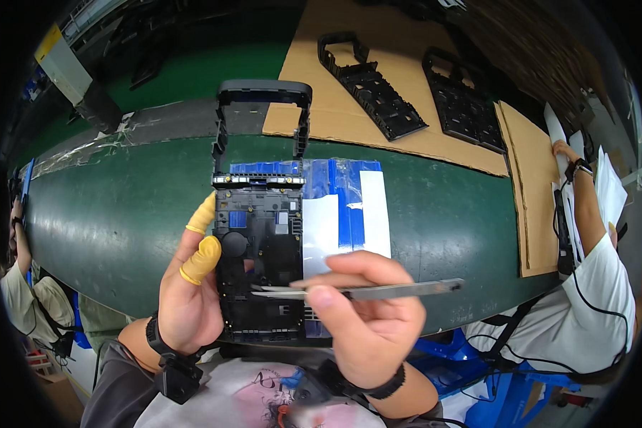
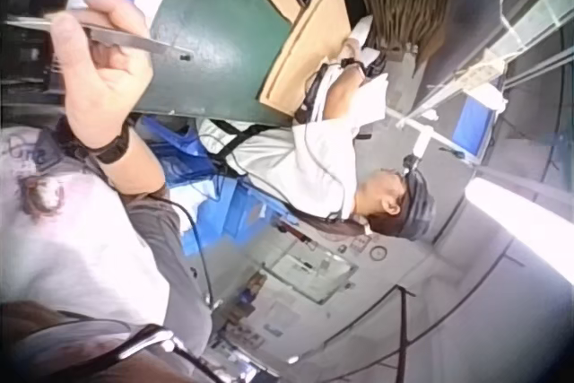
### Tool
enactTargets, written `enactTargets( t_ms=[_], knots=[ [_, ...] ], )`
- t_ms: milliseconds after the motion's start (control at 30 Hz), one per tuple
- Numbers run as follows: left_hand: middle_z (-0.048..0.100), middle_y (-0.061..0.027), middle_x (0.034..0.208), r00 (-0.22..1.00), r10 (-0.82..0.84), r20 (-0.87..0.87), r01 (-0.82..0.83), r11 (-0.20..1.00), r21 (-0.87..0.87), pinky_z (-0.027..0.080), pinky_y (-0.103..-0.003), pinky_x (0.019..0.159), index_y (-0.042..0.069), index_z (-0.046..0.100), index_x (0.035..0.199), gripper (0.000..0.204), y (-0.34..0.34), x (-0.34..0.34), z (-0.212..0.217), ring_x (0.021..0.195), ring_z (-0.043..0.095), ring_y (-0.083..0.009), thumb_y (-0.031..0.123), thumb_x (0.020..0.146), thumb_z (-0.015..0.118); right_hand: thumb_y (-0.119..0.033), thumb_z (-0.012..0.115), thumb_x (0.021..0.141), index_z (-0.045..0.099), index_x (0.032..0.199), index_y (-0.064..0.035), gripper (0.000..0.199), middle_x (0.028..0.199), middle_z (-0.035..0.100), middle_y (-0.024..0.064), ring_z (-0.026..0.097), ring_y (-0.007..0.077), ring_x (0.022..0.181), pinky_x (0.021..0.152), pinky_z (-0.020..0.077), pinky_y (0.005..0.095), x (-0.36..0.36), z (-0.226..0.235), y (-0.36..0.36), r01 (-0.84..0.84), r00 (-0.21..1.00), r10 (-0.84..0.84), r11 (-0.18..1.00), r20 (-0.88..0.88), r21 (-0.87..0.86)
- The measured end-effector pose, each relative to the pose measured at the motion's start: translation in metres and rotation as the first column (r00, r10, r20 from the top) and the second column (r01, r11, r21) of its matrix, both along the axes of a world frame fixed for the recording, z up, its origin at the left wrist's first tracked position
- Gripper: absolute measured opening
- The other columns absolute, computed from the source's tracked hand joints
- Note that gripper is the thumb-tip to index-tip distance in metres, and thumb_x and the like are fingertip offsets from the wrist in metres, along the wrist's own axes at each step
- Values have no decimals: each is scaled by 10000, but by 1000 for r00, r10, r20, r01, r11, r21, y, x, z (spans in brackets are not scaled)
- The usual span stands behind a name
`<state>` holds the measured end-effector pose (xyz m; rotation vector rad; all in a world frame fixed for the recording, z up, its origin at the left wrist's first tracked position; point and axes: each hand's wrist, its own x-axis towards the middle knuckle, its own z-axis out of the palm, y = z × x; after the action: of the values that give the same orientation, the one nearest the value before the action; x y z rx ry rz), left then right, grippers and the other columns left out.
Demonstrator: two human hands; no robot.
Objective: Assemble small plastic components into a black housing using tweezers and manual precision.
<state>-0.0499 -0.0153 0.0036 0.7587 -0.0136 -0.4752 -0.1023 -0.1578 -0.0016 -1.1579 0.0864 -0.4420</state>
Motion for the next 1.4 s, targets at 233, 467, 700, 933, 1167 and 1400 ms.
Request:
enactTargets(
  t_ms=[233,467,700,933,1167,1400],
  knots=[
    [396,-86,1185,999,-10,-44,13,998,62,374,-338,873,81,213,1269,497,0,-1,-7,1041,436,-190,204,840,432,15,562,703,434,952,47,281,706,574,125,545,155,590,543,415,230,12,-11,14,49,987,-42,998,-153,42],
    [391,-97,1189,1000,-8,-23,9,999,45,371,-356,877,86,216,1269,505,1,0,-9,1056,424,-202,209,834,441,28,565,715,450,947,48,260,732,579,125,567,159,649,608,452,245,13,-15,15,10,991,-1,998,-135,64],
    [390,-101,1190,1000,6,-17,-6,1000,9,358,-359,892,86,219,1269,513,0,-1,-9,1067,416,-208,199,827,454,45,567,722,470,942,53,240,752,584,116,571,138,682,620,449,213,14,-15,16,-9,996,18,996,-91,91],
    [388,-105,1192,999,13,-35,-13,1000,11,350,-363,901,85,215,1270,515,1,-3,-9,1076,410,-212,195,827,453,40,574,720,474,944,47,246,750,584,110,561,126,680,613,435,202,13,-18,16,-13,994,19,998,-108,57],
    [432,-120,1148,999,-26,-37,28,998,52,405,-324,832,103,212,1281,638,5,-1,-11,979,491,-199,-77,719,455,49,578,714,475,947,42,255,759,572,95,557,117,682,622,434,199,17,-16,17,-9,994,18,996,-112,88],
    [400,-87,1193,1000,-8,-1,9,994,107,374,-254,840,91,175,1295,694,8,0,-7,993,468,-148,-166,689,394,13,519,726,475,933,3,211,645,533,75,402,90,449,425,308,175,14,-8,-12,-53,994,99,829,-53,557]
  ],
)
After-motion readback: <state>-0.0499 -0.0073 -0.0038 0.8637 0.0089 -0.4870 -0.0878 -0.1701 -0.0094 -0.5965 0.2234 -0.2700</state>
